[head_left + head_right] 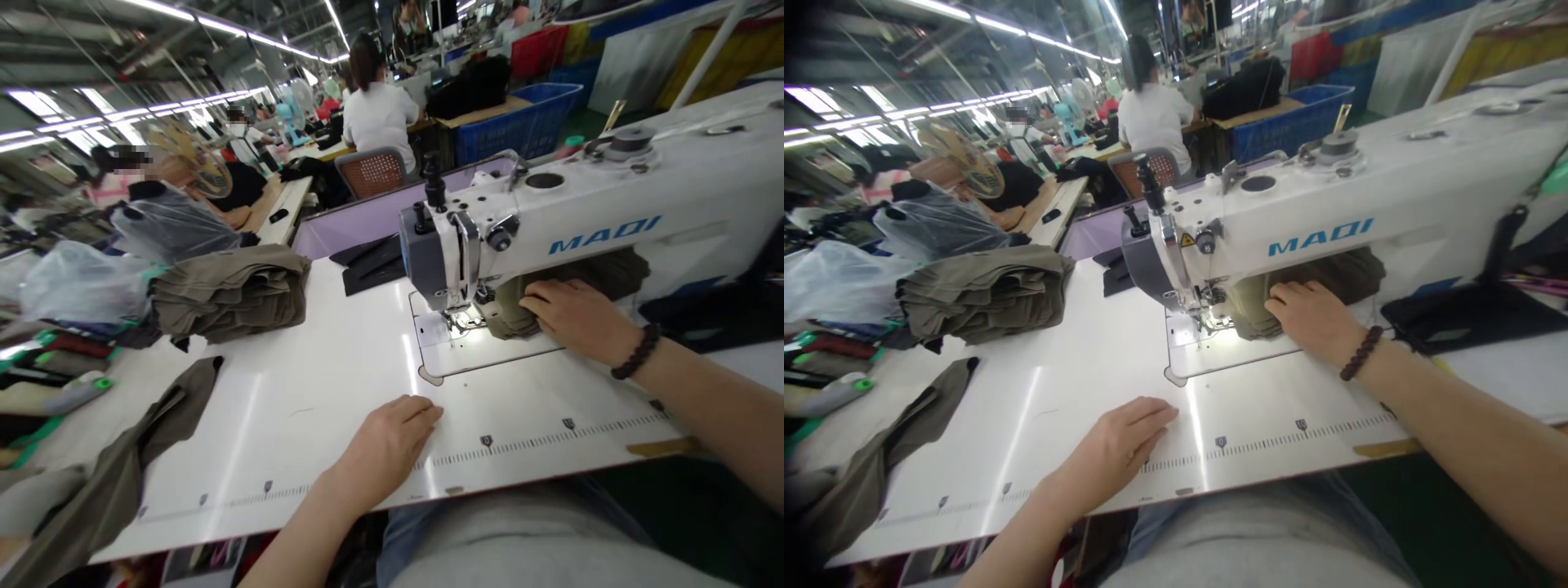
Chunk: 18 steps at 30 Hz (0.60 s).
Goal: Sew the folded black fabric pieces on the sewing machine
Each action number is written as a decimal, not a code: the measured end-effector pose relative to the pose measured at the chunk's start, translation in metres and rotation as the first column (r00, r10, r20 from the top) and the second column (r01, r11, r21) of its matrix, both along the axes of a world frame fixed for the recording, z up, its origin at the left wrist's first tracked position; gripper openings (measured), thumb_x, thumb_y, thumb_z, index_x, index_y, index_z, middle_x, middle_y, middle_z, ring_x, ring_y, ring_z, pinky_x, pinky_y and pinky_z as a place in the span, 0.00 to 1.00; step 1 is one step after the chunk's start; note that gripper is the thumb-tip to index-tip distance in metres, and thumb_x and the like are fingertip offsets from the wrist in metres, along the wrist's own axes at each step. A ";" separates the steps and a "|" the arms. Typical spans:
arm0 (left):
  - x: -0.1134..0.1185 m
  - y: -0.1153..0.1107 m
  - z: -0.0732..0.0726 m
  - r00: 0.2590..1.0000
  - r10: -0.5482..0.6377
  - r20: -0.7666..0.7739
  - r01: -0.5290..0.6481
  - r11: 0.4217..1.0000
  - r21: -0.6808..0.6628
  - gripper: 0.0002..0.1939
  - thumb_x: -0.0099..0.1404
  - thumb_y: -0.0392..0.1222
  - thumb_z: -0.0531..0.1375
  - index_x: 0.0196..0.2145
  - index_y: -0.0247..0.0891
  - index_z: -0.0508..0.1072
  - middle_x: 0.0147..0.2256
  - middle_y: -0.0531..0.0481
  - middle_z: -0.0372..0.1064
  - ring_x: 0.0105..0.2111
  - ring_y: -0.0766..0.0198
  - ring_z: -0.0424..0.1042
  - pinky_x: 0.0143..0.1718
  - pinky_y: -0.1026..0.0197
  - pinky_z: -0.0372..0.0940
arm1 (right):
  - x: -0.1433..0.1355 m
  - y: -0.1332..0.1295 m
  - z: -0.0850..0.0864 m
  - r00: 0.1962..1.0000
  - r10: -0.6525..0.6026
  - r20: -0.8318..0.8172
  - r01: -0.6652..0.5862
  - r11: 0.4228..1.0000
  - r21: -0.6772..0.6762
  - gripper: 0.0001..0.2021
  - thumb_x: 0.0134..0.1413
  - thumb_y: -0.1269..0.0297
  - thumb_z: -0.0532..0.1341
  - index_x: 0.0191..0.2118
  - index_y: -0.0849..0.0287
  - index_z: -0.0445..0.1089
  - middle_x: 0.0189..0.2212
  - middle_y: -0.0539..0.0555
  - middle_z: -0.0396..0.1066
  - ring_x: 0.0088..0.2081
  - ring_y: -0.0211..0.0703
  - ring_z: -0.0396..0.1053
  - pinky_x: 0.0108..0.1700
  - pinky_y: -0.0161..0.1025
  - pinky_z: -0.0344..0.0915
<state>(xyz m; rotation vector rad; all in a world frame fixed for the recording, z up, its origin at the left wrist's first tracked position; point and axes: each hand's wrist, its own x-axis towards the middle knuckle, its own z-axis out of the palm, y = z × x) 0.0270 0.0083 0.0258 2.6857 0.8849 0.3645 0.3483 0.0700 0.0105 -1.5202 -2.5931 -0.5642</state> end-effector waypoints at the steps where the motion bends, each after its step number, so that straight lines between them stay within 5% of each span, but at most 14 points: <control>1: 0.000 -0.001 0.000 1.000 0.002 0.005 -0.002 1.000 0.001 0.14 0.66 0.33 0.47 0.44 0.33 0.68 0.38 0.44 0.70 0.38 0.63 0.71 0.38 0.59 0.71 | 0.000 0.001 0.000 1.000 0.007 0.003 -0.007 1.000 -0.004 0.11 0.52 0.75 0.51 0.37 0.62 0.68 0.37 0.58 0.67 0.35 0.45 0.63 0.37 0.42 0.55; 6: 0.000 -0.002 -0.005 1.000 0.005 0.011 -0.005 1.000 0.000 0.14 0.67 0.35 0.46 0.44 0.33 0.69 0.38 0.44 0.70 0.37 0.62 0.71 0.38 0.58 0.71 | 0.001 0.001 0.002 0.999 0.041 0.003 -0.041 0.999 -0.012 0.11 0.53 0.75 0.49 0.31 0.60 0.68 0.33 0.57 0.68 0.32 0.44 0.63 0.37 0.42 0.55; 11: 0.003 -0.002 -0.005 1.000 -0.002 -0.001 0.002 1.000 -0.015 0.14 0.68 0.35 0.46 0.44 0.33 0.68 0.39 0.44 0.69 0.37 0.62 0.70 0.38 0.58 0.71 | 0.003 0.005 0.003 0.994 0.105 -0.035 -0.105 0.994 -0.022 0.11 0.51 0.76 0.51 0.37 0.63 0.69 0.41 0.60 0.68 0.42 0.47 0.63 0.42 0.44 0.55; 18: 0.003 -0.002 -0.003 1.000 -0.002 -0.014 0.001 0.999 -0.044 0.13 0.67 0.33 0.47 0.44 0.33 0.68 0.40 0.44 0.69 0.37 0.60 0.70 0.39 0.57 0.70 | 0.003 0.012 0.003 0.982 0.084 -0.171 -0.084 0.996 0.009 0.08 0.51 0.75 0.52 0.30 0.61 0.68 0.31 0.56 0.71 0.35 0.44 0.66 0.42 0.42 0.59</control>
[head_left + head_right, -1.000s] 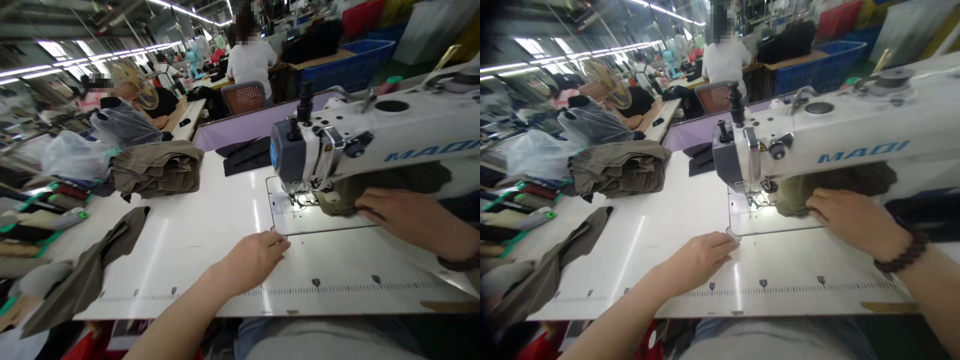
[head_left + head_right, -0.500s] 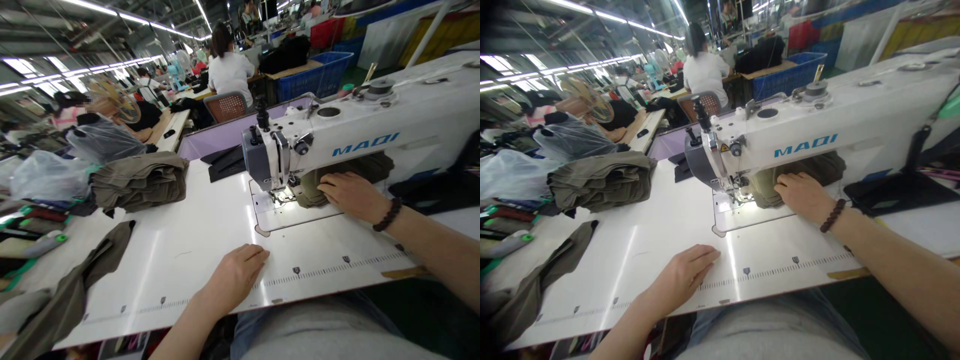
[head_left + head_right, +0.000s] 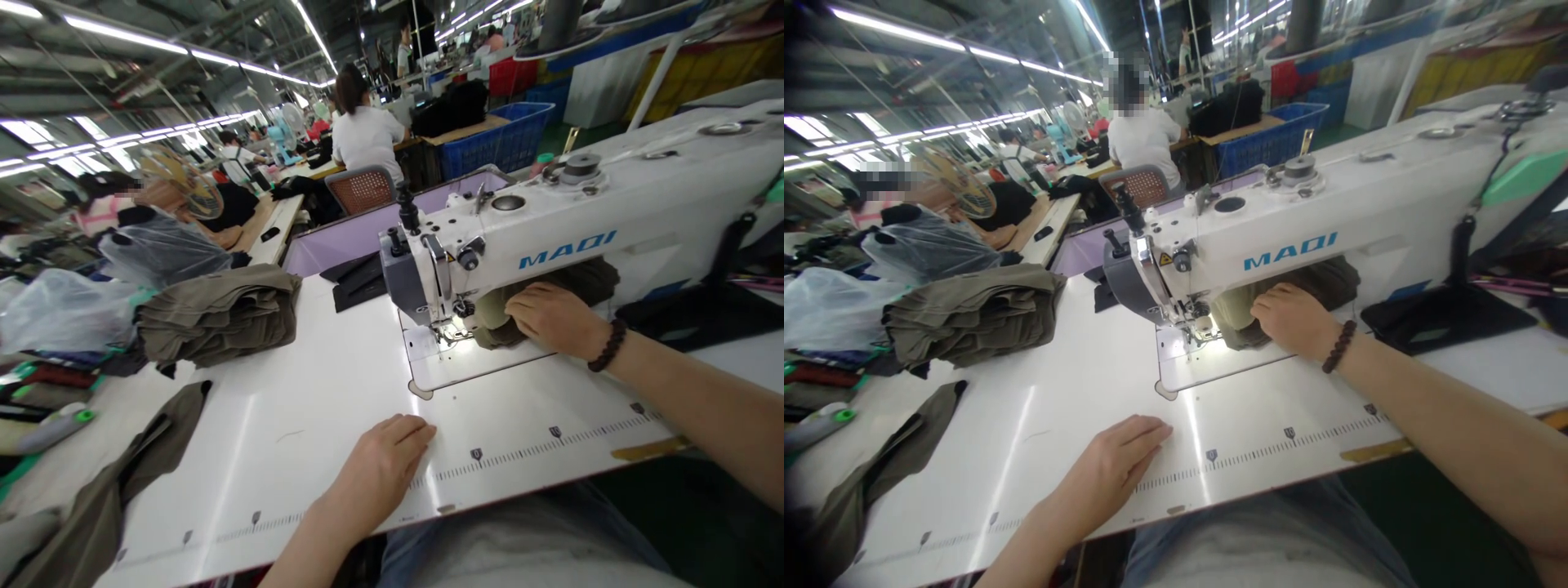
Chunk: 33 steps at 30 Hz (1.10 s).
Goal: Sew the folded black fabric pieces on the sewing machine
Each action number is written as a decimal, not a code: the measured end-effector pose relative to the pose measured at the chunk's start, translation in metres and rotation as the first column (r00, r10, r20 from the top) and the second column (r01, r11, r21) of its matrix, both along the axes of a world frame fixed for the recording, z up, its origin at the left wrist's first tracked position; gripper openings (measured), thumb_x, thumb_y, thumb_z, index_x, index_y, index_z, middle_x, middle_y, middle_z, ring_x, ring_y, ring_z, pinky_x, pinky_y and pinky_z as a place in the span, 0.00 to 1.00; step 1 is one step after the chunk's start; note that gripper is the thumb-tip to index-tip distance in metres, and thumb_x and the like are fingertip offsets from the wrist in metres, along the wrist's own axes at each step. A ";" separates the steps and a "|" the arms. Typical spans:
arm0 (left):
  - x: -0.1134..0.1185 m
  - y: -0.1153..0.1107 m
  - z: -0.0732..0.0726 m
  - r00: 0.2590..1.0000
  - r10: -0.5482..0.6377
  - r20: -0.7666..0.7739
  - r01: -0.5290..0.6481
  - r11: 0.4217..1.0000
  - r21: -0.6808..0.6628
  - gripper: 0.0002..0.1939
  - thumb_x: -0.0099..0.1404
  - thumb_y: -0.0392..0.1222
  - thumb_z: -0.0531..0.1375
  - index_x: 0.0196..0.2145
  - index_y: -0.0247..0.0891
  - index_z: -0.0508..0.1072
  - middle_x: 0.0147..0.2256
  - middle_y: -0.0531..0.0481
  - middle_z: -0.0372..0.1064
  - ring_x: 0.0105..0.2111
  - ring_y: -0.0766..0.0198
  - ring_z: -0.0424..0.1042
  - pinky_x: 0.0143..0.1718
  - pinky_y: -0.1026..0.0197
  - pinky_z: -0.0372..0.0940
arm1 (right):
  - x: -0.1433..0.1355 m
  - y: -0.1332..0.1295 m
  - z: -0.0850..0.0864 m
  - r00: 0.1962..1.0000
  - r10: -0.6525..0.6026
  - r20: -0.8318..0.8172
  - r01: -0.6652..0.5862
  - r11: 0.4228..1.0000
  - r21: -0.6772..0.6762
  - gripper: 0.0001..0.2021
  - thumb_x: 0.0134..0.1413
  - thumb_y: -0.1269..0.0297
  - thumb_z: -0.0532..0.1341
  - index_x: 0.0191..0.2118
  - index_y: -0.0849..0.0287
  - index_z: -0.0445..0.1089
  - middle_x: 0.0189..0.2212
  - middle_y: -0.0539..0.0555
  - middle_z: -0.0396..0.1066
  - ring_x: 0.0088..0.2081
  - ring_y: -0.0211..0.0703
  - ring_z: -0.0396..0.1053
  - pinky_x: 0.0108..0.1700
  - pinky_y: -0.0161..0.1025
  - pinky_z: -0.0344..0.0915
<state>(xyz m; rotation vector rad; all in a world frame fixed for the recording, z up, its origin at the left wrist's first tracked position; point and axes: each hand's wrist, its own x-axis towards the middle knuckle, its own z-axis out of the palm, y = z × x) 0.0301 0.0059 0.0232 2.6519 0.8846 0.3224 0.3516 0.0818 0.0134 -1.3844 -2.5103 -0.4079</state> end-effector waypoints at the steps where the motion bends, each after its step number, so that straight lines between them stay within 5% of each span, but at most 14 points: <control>1: 0.000 -0.001 0.000 1.000 0.003 0.004 -0.003 1.000 -0.008 0.13 0.67 0.33 0.47 0.44 0.33 0.68 0.40 0.44 0.69 0.37 0.60 0.70 0.39 0.56 0.70 | 0.002 0.000 0.002 0.999 -0.033 -0.044 0.034 0.999 0.020 0.08 0.52 0.74 0.52 0.31 0.62 0.68 0.31 0.56 0.71 0.35 0.44 0.67 0.41 0.42 0.60; 5: 0.004 -0.004 0.001 0.998 0.002 0.061 0.000 1.000 -0.024 0.13 0.66 0.32 0.48 0.46 0.34 0.67 0.41 0.44 0.69 0.39 0.61 0.69 0.41 0.58 0.69 | 0.014 -0.018 0.021 0.964 -0.146 -0.222 0.169 0.981 0.092 0.11 0.56 0.72 0.49 0.38 0.63 0.67 0.33 0.58 0.72 0.35 0.44 0.69 0.38 0.40 0.64; 9: 0.029 -0.006 0.002 0.983 0.029 0.184 -0.033 0.999 0.020 0.17 0.65 0.32 0.50 0.52 0.33 0.61 0.47 0.42 0.65 0.46 0.61 0.66 0.47 0.58 0.66 | 0.007 -0.075 0.038 0.936 -0.123 -0.331 0.170 0.979 0.115 0.09 0.55 0.70 0.51 0.39 0.62 0.66 0.34 0.59 0.72 0.35 0.44 0.69 0.39 0.40 0.64; 13: 0.068 -0.005 -0.003 0.973 -0.051 0.223 0.040 0.998 0.056 0.27 0.62 0.35 0.55 0.57 0.31 0.52 0.56 0.37 0.54 0.57 0.57 0.55 0.56 0.52 0.57 | -0.031 -0.140 0.031 0.919 -0.034 -0.393 -0.006 0.995 -0.100 0.10 0.55 0.71 0.50 0.38 0.59 0.66 0.32 0.53 0.72 0.34 0.41 0.70 0.37 0.38 0.66; 16: 0.082 -0.002 -0.011 0.968 -0.232 0.100 0.235 0.972 -0.013 0.19 0.60 0.34 0.55 0.50 0.34 0.63 0.55 0.41 0.59 0.55 0.58 0.58 0.58 0.51 0.53 | -0.055 -0.164 0.021 0.906 -0.051 -0.420 -0.141 0.900 -0.413 0.13 0.55 0.73 0.48 0.36 0.57 0.68 0.31 0.52 0.72 0.34 0.39 0.70 0.37 0.36 0.66; 20: 0.056 -0.004 -0.017 0.975 -0.220 0.040 0.223 0.972 -0.078 0.11 0.61 0.28 0.51 0.38 0.34 0.70 0.48 0.43 0.67 0.50 0.62 0.65 0.54 0.56 0.58 | -0.046 -0.166 0.015 0.904 -0.067 -0.423 -0.241 0.737 -0.631 0.15 0.54 0.62 0.55 0.48 0.57 0.67 0.43 0.55 0.71 0.44 0.43 0.68 0.44 0.41 0.66; 23: 0.017 -0.011 -0.013 0.995 -0.056 0.077 0.067 0.988 -0.142 0.13 0.58 0.29 0.53 0.40 0.35 0.70 0.47 0.42 0.67 0.49 0.60 0.66 0.50 0.55 0.63 | -0.022 -0.159 0.007 0.912 0.014 -0.409 -0.302 0.697 -0.650 0.34 0.45 0.50 0.62 0.58 0.56 0.57 0.55 0.59 0.60 0.54 0.50 0.60 0.52 0.47 0.60; 25: -0.006 -0.018 -0.011 0.990 0.062 0.129 -0.033 0.976 -0.213 0.12 0.57 0.29 0.54 0.39 0.36 0.70 0.46 0.43 0.68 0.46 0.60 0.68 0.47 0.56 0.65 | -0.012 -0.151 0.000 0.916 0.054 -0.397 -0.320 0.694 -0.645 0.37 0.43 0.52 0.63 0.59 0.55 0.54 0.58 0.58 0.56 0.56 0.50 0.56 0.54 0.49 0.57; 29: -0.029 -0.026 -0.012 0.946 0.261 0.191 -0.196 0.932 -0.305 0.14 0.58 0.26 0.50 0.37 0.37 0.71 0.45 0.45 0.68 0.45 0.62 0.69 0.47 0.57 0.65 | -0.022 -0.129 -0.008 0.884 0.028 -0.466 -0.328 0.749 -0.576 0.19 0.52 0.68 0.54 0.51 0.53 0.65 0.55 0.54 0.61 0.54 0.46 0.59 0.54 0.47 0.58; 33: -0.030 -0.023 -0.017 0.865 0.425 0.267 -0.346 0.890 -0.296 0.10 0.62 0.32 0.51 0.36 0.35 0.71 0.43 0.45 0.69 0.42 0.62 0.70 0.44 0.59 0.66 | -0.051 -0.102 -0.005 0.791 -0.135 -0.597 -0.293 0.773 -0.563 0.12 0.54 0.64 0.51 0.38 0.57 0.71 0.41 0.54 0.72 0.43 0.46 0.69 0.44 0.43 0.66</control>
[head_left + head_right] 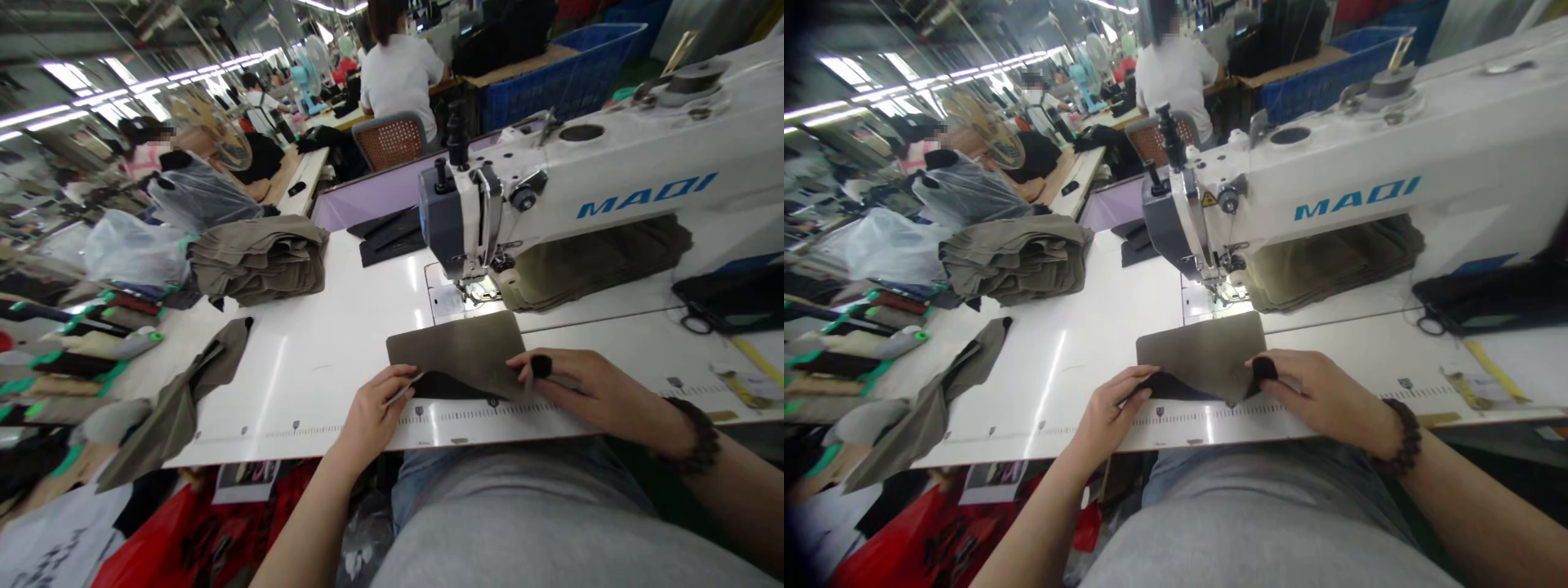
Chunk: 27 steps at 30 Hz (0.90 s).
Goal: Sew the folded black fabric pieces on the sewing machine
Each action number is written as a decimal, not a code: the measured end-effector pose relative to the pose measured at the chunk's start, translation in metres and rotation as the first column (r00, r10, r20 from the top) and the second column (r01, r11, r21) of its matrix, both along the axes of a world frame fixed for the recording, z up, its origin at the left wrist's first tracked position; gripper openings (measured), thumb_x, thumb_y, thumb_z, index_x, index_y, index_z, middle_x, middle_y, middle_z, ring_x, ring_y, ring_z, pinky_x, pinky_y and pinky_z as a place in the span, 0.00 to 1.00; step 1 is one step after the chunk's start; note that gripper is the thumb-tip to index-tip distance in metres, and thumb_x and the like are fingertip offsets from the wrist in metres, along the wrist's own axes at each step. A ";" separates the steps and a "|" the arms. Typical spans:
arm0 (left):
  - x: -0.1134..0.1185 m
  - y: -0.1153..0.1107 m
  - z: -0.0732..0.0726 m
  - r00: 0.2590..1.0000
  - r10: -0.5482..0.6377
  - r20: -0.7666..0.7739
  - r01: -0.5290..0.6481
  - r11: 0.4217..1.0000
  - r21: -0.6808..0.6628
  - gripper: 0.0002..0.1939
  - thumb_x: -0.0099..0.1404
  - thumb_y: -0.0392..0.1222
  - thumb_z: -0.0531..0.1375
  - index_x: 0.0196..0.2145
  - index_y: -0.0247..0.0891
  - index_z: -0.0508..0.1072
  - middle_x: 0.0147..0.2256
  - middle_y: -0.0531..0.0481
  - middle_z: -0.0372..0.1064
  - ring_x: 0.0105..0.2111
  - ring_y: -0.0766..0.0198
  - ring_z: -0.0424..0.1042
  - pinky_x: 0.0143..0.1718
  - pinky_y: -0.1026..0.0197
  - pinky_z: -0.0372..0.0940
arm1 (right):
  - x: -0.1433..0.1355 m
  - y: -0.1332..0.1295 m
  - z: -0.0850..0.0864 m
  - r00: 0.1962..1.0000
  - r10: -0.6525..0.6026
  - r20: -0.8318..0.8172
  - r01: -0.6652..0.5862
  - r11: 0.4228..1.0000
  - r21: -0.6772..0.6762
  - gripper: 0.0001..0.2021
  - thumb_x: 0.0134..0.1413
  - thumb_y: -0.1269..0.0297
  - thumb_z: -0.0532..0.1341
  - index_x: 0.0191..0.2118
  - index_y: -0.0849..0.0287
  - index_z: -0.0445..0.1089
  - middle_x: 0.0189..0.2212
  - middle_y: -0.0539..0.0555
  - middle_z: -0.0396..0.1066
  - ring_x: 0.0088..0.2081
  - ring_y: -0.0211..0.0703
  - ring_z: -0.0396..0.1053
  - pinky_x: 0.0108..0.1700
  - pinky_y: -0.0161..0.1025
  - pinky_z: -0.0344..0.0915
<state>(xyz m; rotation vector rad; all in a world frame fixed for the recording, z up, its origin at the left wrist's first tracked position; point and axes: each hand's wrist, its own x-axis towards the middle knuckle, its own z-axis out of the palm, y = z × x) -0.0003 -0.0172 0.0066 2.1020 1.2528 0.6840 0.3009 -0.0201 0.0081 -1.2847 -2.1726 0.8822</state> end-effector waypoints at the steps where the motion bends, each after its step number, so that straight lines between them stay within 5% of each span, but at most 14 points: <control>1: 0.001 0.002 -0.001 0.998 0.057 0.004 -0.057 0.998 0.015 0.09 0.63 0.34 0.51 0.36 0.35 0.71 0.41 0.45 0.70 0.40 0.62 0.70 0.42 0.60 0.66 | -0.005 0.005 0.000 0.997 -0.081 -0.015 0.080 0.996 -0.032 0.12 0.55 0.62 0.51 0.36 0.58 0.71 0.36 0.54 0.73 0.38 0.46 0.70 0.39 0.41 0.67; 7: 0.005 0.009 -0.014 0.971 0.235 -0.034 -0.234 0.971 0.042 0.06 0.60 0.35 0.55 0.34 0.35 0.71 0.30 0.50 0.70 0.30 0.64 0.71 0.31 0.64 0.67 | -0.019 0.013 -0.013 0.923 -0.383 0.040 0.384 0.923 -0.018 0.13 0.54 0.55 0.52 0.31 0.58 0.68 0.25 0.51 0.72 0.27 0.44 0.70 0.27 0.37 0.64; 9: 0.004 0.009 -0.020 0.960 0.279 -0.030 -0.279 0.960 0.031 0.13 0.60 0.35 0.55 0.44 0.36 0.68 0.29 0.52 0.71 0.28 0.64 0.71 0.29 0.64 0.67 | -0.022 0.010 -0.017 0.892 -0.445 0.075 0.442 0.895 0.052 0.12 0.53 0.55 0.53 0.34 0.58 0.66 0.23 0.51 0.71 0.25 0.43 0.69 0.25 0.37 0.62; 12: 0.002 0.008 -0.026 0.952 0.307 -0.011 -0.305 0.949 0.084 0.30 0.61 0.35 0.55 0.59 0.36 0.50 0.31 0.51 0.71 0.26 0.66 0.71 0.26 0.65 0.68 | -0.027 0.008 -0.020 0.856 -0.512 0.078 0.502 0.857 0.111 0.18 0.52 0.56 0.54 0.47 0.60 0.59 0.21 0.48 0.69 0.21 0.40 0.67 0.23 0.35 0.61; 14: 0.001 0.009 -0.027 0.975 0.220 -0.019 -0.213 0.960 0.179 0.28 0.63 0.34 0.54 0.59 0.37 0.51 0.35 0.48 0.71 0.31 0.65 0.72 0.31 0.63 0.70 | -0.029 0.007 -0.021 0.854 -0.514 0.085 0.501 0.855 0.132 0.22 0.54 0.57 0.54 0.52 0.60 0.55 0.22 0.47 0.69 0.21 0.39 0.67 0.23 0.34 0.60; 17: 0.000 0.012 -0.023 0.995 0.082 -0.063 -0.064 0.965 0.253 0.16 0.64 0.32 0.51 0.49 0.36 0.66 0.40 0.45 0.69 0.38 0.64 0.72 0.39 0.64 0.70 | -0.028 0.007 -0.022 0.887 -0.445 0.122 0.413 0.883 0.223 0.14 0.56 0.60 0.53 0.47 0.57 0.61 0.26 0.48 0.71 0.25 0.38 0.69 0.26 0.33 0.63; 21: 0.000 0.016 -0.019 0.987 0.103 -0.123 -0.068 0.963 0.259 0.12 0.65 0.33 0.51 0.43 0.31 0.71 0.36 0.42 0.70 0.37 0.62 0.72 0.37 0.64 0.71 | -0.027 0.007 -0.022 0.927 -0.341 0.155 0.281 0.906 0.316 0.07 0.56 0.64 0.53 0.37 0.57 0.67 0.31 0.50 0.73 0.31 0.38 0.71 0.33 0.34 0.65; 27: 0.001 0.017 -0.020 0.977 0.117 -0.176 -0.063 0.956 0.286 0.12 0.65 0.34 0.51 0.43 0.32 0.71 0.35 0.43 0.70 0.34 0.63 0.72 0.35 0.65 0.71 | -0.031 0.010 -0.017 0.915 -0.357 0.190 0.302 0.915 0.267 0.09 0.56 0.65 0.53 0.37 0.59 0.68 0.31 0.51 0.73 0.31 0.40 0.71 0.33 0.36 0.67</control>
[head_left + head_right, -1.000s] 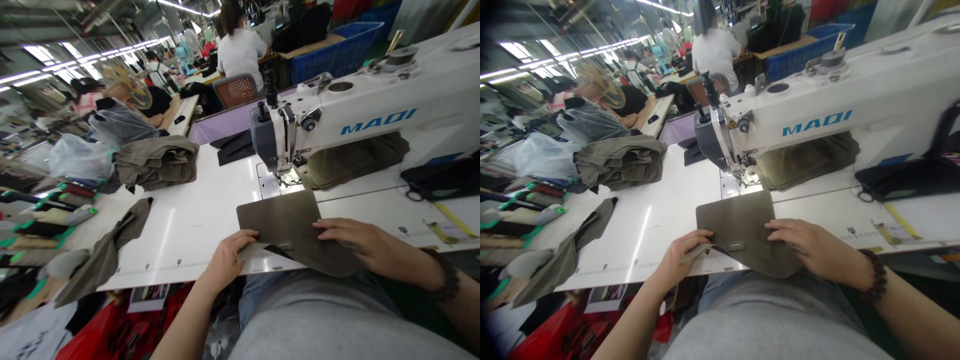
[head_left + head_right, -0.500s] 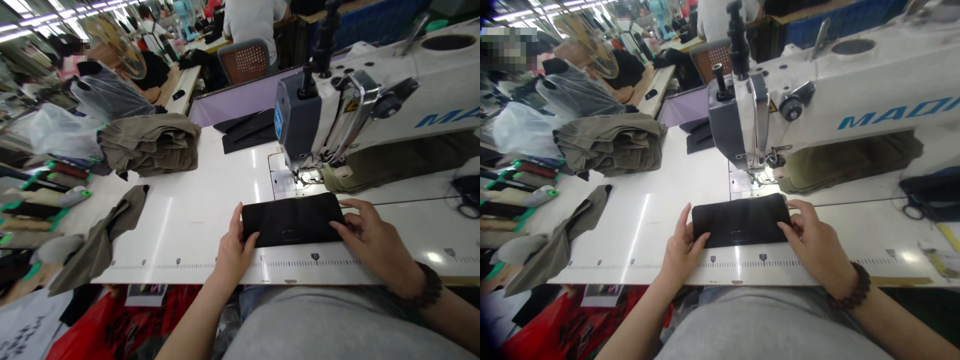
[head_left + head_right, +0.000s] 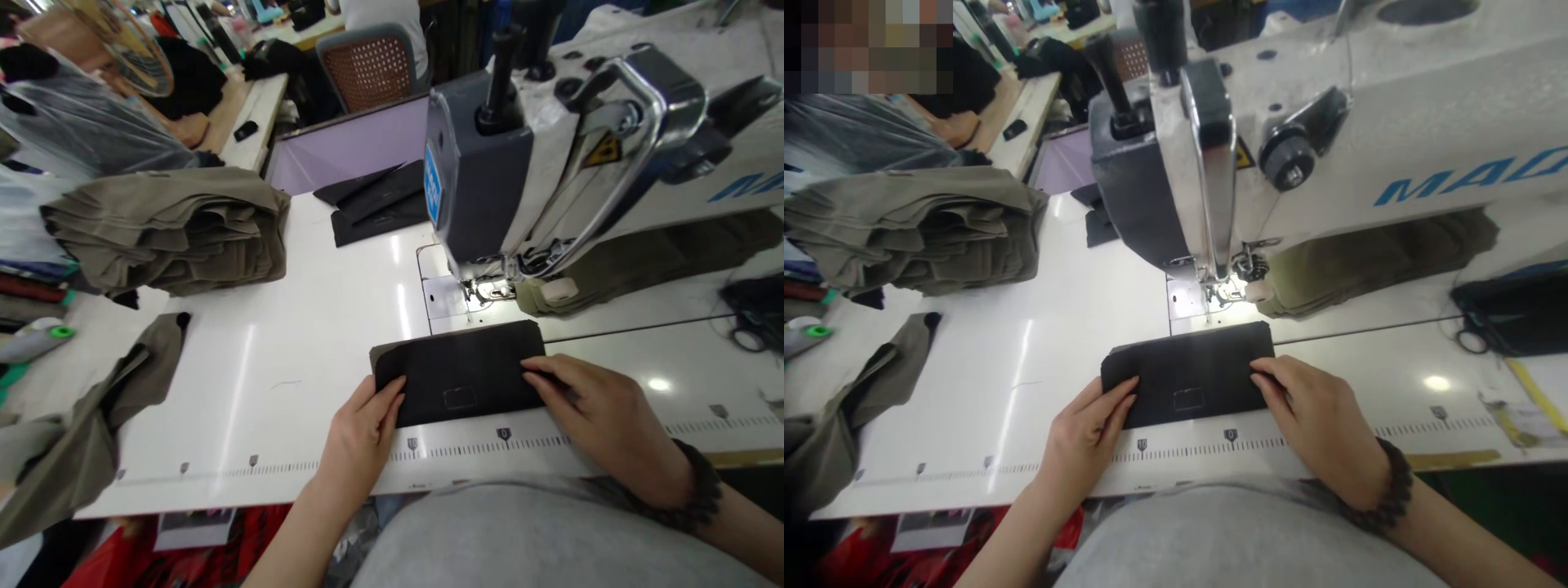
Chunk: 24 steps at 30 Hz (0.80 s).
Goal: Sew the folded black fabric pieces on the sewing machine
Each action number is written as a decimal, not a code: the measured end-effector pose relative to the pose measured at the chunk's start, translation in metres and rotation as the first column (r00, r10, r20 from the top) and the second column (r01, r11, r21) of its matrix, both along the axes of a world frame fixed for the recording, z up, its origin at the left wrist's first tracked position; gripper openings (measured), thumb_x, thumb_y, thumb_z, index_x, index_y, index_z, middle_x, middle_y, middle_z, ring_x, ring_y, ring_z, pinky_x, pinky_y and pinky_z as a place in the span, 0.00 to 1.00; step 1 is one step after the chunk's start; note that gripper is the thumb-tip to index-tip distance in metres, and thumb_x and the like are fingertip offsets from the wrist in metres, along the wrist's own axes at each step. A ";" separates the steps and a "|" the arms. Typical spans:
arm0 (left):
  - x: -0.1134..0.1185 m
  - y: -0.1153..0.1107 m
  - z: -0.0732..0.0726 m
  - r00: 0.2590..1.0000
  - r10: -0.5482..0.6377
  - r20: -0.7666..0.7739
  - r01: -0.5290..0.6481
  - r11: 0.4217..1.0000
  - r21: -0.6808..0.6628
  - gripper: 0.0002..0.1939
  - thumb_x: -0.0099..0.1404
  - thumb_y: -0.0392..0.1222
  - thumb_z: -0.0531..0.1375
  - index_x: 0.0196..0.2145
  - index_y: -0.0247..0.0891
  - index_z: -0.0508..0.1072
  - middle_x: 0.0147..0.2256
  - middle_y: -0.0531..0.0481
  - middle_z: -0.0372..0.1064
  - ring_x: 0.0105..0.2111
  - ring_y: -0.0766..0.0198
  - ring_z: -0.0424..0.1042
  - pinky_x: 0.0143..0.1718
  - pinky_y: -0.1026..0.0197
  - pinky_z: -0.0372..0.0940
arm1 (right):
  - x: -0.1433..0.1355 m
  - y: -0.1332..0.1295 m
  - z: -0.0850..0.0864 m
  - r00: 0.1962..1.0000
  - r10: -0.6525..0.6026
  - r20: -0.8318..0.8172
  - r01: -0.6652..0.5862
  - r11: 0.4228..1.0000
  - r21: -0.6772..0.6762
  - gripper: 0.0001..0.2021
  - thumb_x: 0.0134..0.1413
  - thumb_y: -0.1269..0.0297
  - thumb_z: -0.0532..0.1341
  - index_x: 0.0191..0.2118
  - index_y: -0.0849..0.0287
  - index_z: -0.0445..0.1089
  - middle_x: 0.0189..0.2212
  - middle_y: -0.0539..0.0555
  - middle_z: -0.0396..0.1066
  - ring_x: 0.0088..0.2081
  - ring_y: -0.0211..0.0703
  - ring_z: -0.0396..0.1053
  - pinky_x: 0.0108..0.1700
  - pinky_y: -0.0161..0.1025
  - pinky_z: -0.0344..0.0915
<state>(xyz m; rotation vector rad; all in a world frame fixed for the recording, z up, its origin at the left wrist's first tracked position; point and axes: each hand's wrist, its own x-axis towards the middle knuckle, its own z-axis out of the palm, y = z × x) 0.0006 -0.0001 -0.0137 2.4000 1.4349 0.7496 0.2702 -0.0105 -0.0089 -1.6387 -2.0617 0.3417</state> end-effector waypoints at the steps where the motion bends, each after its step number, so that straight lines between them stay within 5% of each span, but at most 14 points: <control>1: 0.000 0.000 0.000 1.000 0.000 -0.002 0.000 1.000 0.006 0.12 0.65 0.34 0.52 0.43 0.32 0.71 0.35 0.44 0.70 0.34 0.64 0.72 0.35 0.65 0.71 | 0.000 0.001 0.001 1.000 -0.008 -0.002 0.008 1.000 -0.005 0.09 0.56 0.65 0.53 0.37 0.59 0.69 0.31 0.52 0.74 0.31 0.40 0.71 0.33 0.36 0.68; 24: -0.001 0.004 0.000 0.998 0.001 -0.057 0.000 1.000 0.007 0.11 0.65 0.35 0.52 0.42 0.32 0.72 0.34 0.44 0.69 0.32 0.64 0.72 0.31 0.66 0.71 | -0.004 0.005 0.003 0.999 -0.036 -0.012 0.035 0.997 -0.065 0.11 0.57 0.67 0.51 0.40 0.60 0.70 0.33 0.53 0.74 0.33 0.40 0.72 0.35 0.37 0.69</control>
